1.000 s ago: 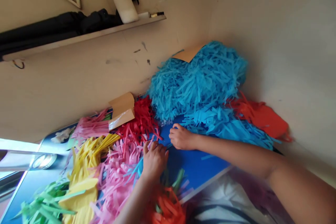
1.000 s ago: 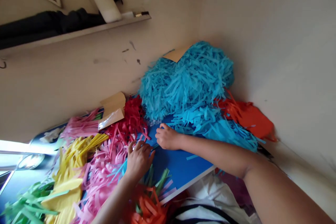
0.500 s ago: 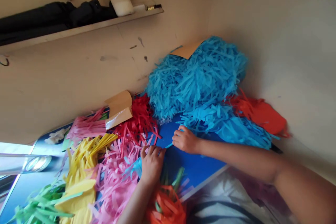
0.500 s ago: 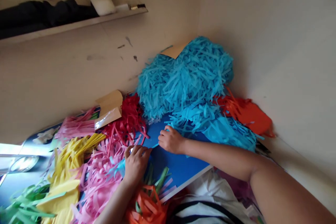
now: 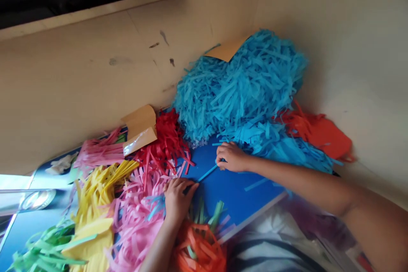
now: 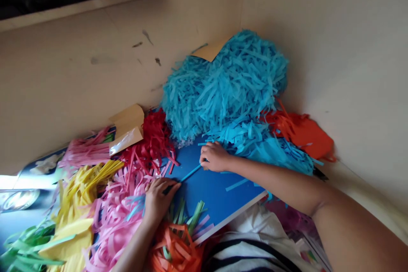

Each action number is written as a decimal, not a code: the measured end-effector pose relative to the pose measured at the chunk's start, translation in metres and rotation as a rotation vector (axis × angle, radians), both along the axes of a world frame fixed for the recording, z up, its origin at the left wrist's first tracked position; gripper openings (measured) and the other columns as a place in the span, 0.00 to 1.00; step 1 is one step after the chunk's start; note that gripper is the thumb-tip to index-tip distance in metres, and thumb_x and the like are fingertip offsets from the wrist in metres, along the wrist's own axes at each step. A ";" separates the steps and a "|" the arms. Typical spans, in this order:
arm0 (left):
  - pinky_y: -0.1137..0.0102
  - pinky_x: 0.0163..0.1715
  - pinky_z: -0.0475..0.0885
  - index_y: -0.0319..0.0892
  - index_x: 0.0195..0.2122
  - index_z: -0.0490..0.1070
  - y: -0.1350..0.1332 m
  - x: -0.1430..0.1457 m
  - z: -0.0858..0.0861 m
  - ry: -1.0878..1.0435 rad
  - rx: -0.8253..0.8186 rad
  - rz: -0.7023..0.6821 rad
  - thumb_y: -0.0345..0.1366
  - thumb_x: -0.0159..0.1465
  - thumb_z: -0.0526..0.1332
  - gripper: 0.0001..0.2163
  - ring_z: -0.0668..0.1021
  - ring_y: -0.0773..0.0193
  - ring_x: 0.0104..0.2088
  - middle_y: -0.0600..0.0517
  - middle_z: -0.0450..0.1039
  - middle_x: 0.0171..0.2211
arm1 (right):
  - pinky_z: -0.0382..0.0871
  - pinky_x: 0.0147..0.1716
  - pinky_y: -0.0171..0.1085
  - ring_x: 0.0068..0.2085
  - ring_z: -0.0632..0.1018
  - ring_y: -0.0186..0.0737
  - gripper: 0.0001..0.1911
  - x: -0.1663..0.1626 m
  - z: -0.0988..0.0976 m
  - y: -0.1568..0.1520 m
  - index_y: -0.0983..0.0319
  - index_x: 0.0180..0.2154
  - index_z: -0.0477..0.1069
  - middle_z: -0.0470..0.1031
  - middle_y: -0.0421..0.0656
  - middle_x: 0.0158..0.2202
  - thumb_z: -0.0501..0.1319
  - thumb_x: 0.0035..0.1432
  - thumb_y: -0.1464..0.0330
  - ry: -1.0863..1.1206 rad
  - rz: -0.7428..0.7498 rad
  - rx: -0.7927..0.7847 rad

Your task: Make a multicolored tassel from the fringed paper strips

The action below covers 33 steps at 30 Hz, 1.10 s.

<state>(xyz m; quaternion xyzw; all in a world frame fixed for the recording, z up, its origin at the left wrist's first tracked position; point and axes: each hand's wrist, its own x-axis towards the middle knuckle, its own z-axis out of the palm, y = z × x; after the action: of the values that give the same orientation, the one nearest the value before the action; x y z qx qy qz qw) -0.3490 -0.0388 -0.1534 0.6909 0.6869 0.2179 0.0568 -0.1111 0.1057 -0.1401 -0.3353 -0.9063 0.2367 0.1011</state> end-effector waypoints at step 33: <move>0.52 0.57 0.59 0.44 0.33 0.75 -0.001 0.041 0.057 0.286 0.323 -0.203 0.25 0.65 0.57 0.09 0.79 0.65 0.30 0.56 0.79 0.29 | 0.65 0.34 0.37 0.35 0.78 0.41 0.10 -0.035 0.049 -0.048 0.65 0.37 0.76 0.80 0.46 0.35 0.56 0.63 0.71 -0.006 0.201 0.220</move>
<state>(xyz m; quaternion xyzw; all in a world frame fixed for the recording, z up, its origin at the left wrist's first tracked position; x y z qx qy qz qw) -0.3076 -0.0398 -0.0959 0.7803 0.5714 0.2182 -0.1307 -0.1458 0.0575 -0.0909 -0.2306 -0.9560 0.1442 0.1104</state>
